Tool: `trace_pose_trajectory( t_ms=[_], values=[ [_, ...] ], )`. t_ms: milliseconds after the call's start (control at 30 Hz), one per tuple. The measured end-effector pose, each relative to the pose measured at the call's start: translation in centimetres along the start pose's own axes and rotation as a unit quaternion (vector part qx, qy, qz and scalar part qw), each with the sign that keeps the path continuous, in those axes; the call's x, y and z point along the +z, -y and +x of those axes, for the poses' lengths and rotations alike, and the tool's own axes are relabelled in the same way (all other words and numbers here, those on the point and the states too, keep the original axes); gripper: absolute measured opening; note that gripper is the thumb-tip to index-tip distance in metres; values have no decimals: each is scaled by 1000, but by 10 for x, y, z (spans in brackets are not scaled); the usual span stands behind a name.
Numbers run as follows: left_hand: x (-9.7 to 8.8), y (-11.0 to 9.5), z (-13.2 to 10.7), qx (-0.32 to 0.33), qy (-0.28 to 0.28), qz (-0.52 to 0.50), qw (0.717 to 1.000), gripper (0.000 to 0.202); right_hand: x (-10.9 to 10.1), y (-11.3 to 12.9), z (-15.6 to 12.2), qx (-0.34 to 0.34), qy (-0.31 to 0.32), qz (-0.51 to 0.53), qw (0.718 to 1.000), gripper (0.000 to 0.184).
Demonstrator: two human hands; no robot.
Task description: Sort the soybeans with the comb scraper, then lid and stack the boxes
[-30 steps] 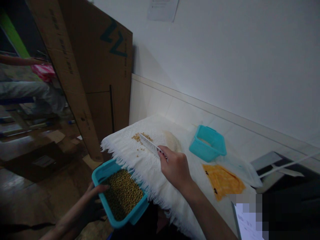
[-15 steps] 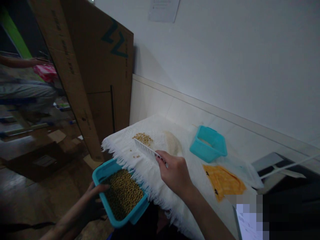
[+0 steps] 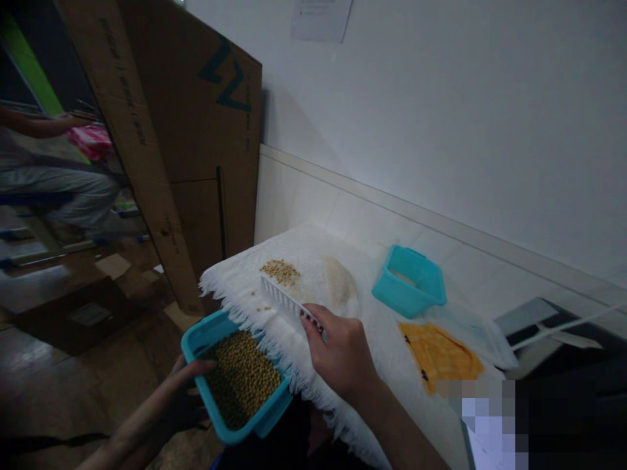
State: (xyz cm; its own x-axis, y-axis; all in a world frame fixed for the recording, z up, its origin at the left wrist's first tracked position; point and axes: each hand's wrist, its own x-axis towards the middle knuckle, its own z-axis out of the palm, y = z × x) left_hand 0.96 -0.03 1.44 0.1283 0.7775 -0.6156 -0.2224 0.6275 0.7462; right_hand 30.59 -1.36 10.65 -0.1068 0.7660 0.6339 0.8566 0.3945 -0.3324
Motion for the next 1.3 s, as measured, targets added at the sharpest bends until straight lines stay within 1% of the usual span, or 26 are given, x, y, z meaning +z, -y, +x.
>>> trace_pose_trajectory(
  t_ms=[133, 300, 400, 600, 800, 1000, 1167, 1233, 1300],
  values=[
    [1, -1, 0, -9, -1, 0, 1000, 101, 2, 5, -1, 7, -11, 4, 1000, 29],
    [-3, 2, 4, 2, 10, -5, 1000, 91, 5, 12, 1, 66, 2, 14, 998, 28],
    [-5, 2, 8, 11, 9, -21, 1000, 90, 10, 16, 5, 75, 7, 28, 997, 29],
    [-12, -4, 16, 32, -20, -25, 999, 90, 27, 20, 8, 76, -33, 24, 996, 32],
    [-19, -9, 20, 47, -12, -22, 999, 81, 33, 28, 16, 38, 9, 19, 999, 32],
    [-19, -16, 16, 56, -1, -24, 998, 68, 44, 33, 23, -19, 11, -12, 1000, 34],
    [-25, -12, 23, 63, 5, -27, 998, 76, 49, 44, 17, -65, 17, -10, 998, 35],
    [-27, -10, 27, 58, 4, -32, 998, 78, 48, 50, 13, -85, 14, 3, 996, 35],
    [-29, -9, 28, 50, 3, -36, 998, 80, 46, 55, 9, -90, 8, 27, 996, 34]
  ],
)
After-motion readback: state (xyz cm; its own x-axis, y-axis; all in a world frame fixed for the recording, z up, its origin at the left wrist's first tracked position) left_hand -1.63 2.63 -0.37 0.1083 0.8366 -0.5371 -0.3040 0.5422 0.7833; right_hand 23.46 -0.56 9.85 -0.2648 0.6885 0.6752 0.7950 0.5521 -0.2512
